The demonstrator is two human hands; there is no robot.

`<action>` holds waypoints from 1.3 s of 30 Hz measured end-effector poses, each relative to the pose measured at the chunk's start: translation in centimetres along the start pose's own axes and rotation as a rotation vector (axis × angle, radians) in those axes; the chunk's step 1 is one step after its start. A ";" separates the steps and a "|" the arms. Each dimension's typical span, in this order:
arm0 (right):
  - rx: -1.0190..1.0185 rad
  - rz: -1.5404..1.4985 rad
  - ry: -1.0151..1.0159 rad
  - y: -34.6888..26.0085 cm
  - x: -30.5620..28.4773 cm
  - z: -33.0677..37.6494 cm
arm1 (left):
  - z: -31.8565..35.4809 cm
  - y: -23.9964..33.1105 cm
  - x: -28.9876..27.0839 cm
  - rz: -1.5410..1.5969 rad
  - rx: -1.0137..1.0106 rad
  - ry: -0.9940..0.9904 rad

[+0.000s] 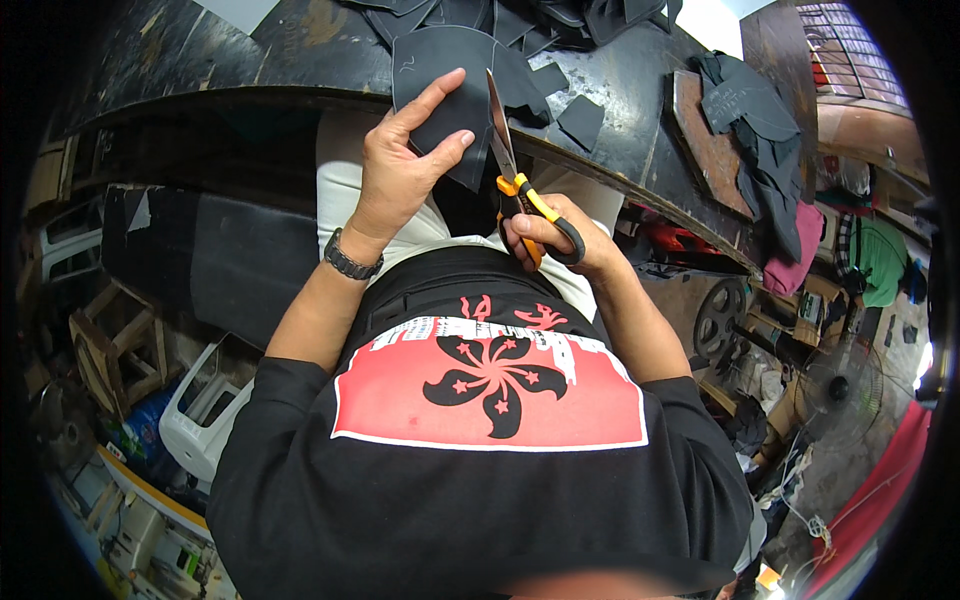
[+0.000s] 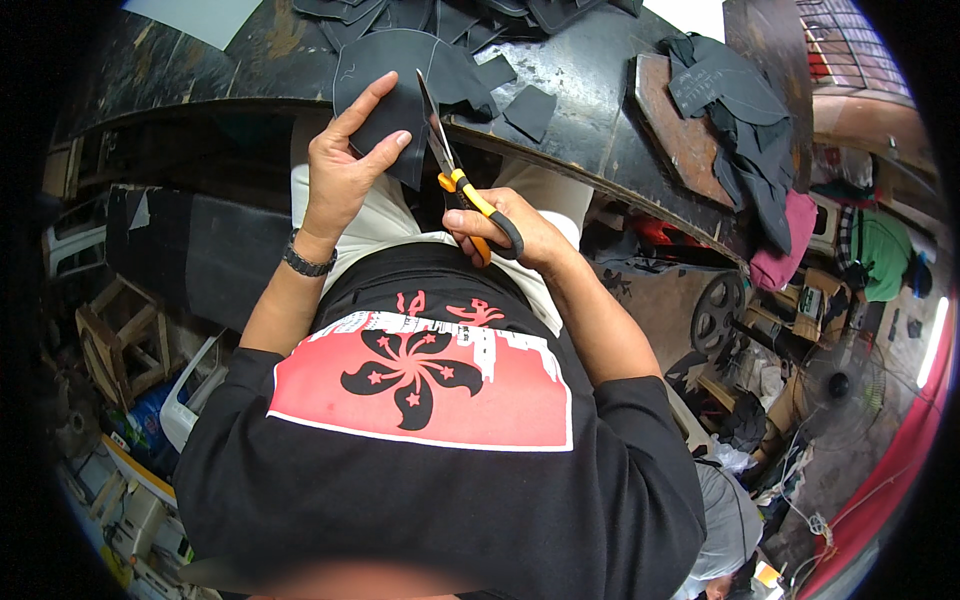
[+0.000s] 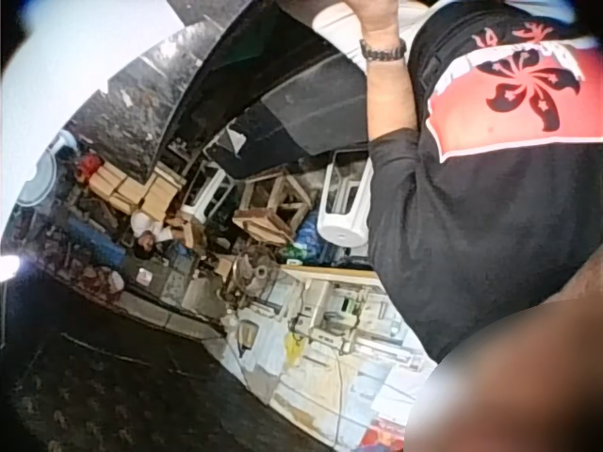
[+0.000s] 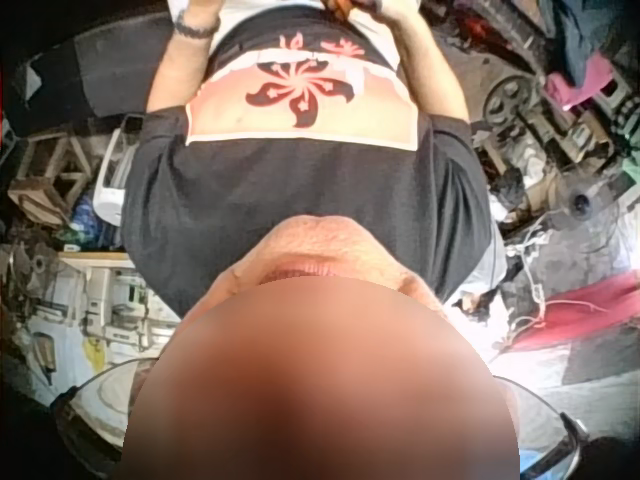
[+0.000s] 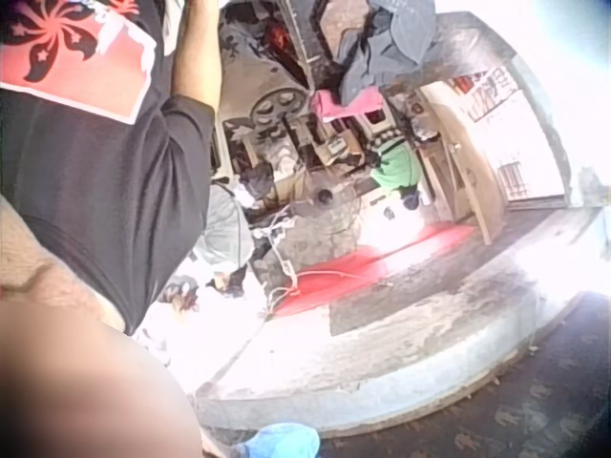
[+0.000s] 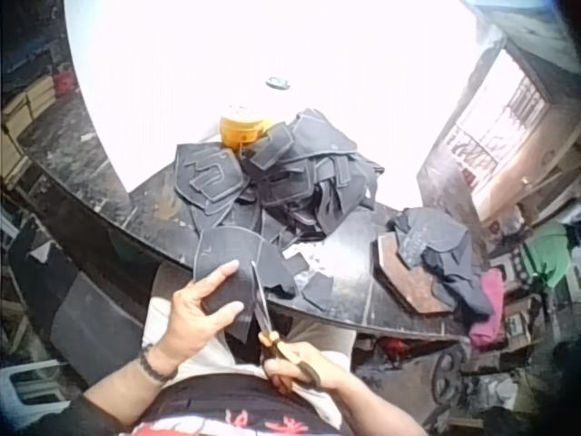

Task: The person uses shears to cut black fabric pieces along marked lines on a worktable. They repeatedly pick up fabric pieces, align the shears, and trim the edges, placing finished pieces aside on the table.

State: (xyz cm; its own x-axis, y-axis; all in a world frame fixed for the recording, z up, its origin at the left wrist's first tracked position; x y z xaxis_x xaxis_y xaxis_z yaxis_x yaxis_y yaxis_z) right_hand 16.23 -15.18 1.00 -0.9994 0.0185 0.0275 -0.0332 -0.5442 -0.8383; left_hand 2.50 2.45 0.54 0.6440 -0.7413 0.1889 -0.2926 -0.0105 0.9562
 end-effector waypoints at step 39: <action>0.035 -0.088 0.025 -0.8 1.6 0.3 | -2.5 1.2 -2.7 0.107 -0.060 -0.048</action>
State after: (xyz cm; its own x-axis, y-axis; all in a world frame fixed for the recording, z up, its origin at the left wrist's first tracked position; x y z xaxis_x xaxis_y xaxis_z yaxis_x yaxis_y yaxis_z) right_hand 14.64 -15.00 1.88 -0.9923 0.0886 0.0862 -0.1214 -0.5682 -0.8139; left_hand 2.22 6.13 1.73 0.5766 -0.7673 0.2807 -0.3142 0.1090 0.9431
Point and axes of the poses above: each hand's wrist, its own z-axis away from the middle knuckle, its own x-axis out of the palm, y = z × x, the point moved 1 cm from there along -z, towards the middle knuckle, and after that the axes turned 15 degrees about z, right-handed, at the moved point
